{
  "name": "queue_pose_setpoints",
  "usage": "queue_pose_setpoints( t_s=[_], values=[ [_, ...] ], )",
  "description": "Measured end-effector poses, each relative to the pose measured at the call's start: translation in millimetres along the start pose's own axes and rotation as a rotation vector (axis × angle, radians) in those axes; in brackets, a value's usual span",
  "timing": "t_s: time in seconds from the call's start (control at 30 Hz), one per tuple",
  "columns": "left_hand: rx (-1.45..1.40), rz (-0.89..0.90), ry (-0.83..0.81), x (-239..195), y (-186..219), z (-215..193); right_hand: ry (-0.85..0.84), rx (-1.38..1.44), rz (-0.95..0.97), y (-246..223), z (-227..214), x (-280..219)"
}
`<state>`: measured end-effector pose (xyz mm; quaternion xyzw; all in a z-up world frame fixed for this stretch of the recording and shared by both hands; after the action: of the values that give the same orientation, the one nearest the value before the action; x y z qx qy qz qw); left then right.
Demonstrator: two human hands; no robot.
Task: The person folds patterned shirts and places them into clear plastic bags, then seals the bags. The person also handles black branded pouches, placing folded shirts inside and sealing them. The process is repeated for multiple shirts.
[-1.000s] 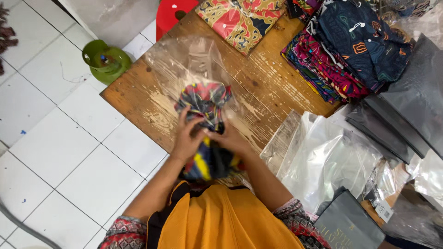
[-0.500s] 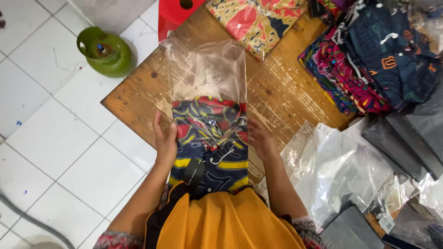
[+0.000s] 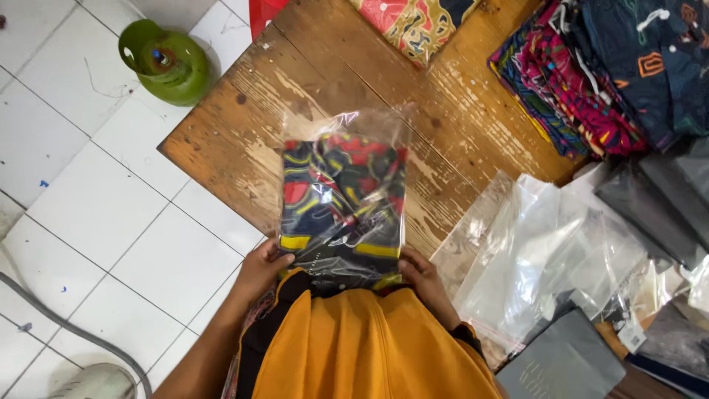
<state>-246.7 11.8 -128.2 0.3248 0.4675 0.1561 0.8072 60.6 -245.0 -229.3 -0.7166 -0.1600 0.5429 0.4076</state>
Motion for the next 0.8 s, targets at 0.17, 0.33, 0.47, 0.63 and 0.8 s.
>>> queue_pose_setpoints(
  t_s=[0.17,0.33,0.47,0.63,0.8],
  values=[
    [0.182,0.118,-0.047,-39,-61,-27,-0.183,-0.139,-0.094,57,9,-31],
    [0.188,0.094,0.045,-75,-75,-31,-0.103,0.066,-0.148,2,21,-70],
    [0.100,0.305,0.123,-56,1,-2,-0.098,0.458,-0.338,-120,24,-82],
    [-0.013,0.640,0.025,-86,119,36,0.009,0.378,-0.662,-263,-15,-117],
    [-0.249,0.499,-0.191,-155,187,69,-0.033,-0.030,-0.693,-328,-29,-154]
  ],
)
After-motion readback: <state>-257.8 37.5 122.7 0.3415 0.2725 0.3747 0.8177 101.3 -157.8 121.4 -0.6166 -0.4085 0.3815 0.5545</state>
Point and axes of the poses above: each hand's wrist, its own x-axis towards the middle knuckle, its own z-axis out of the palm, y = z × x, the point moved 6 cm from there along x, towards the middle knuckle, and after that the axes turned 10 degrees about -x, right-handed, at the moved point
